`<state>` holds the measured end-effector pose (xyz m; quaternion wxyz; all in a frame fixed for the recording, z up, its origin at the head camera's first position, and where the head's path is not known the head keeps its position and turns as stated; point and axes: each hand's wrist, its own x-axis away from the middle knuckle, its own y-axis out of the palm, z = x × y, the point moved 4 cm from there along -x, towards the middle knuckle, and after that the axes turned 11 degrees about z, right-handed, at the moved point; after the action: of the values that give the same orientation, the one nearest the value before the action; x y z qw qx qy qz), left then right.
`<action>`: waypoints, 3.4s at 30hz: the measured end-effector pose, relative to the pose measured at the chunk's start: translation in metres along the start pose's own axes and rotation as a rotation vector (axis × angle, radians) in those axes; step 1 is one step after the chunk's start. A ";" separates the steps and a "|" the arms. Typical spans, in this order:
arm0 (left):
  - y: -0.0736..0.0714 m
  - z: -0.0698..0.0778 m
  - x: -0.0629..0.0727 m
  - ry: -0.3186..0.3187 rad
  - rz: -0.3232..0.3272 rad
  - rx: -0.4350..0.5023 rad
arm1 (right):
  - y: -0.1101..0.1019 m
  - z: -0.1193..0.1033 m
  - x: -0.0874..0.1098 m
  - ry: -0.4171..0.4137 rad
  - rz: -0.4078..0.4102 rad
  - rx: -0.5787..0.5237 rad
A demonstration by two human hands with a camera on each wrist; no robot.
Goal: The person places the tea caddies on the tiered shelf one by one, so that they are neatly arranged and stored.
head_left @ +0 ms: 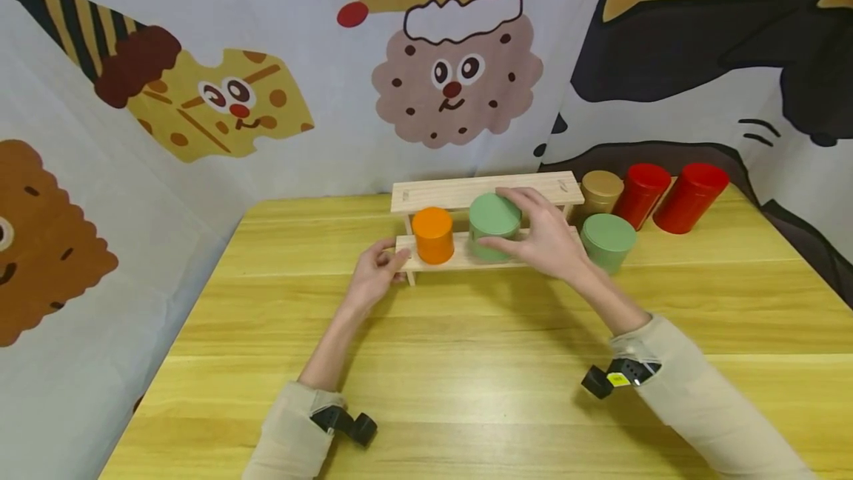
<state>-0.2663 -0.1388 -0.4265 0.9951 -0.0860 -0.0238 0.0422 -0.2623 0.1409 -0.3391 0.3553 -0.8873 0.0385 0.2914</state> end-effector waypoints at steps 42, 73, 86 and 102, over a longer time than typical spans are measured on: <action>0.001 -0.001 -0.001 -0.017 -0.008 0.015 | -0.017 0.015 0.009 0.036 0.044 -0.015; 0.000 0.030 0.019 -0.034 -0.020 0.032 | -0.091 0.082 0.048 0.114 0.163 0.106; 0.000 0.028 0.017 -0.044 -0.020 0.028 | -0.098 0.109 0.062 0.211 0.074 0.196; 0.001 0.028 0.016 -0.051 -0.020 0.021 | -0.088 0.123 0.062 0.249 0.029 0.226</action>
<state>-0.2515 -0.1321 -0.3987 0.9954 -0.0742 -0.0495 0.0349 -0.2470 0.2951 -0.3905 0.4412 -0.8703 0.1276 0.1779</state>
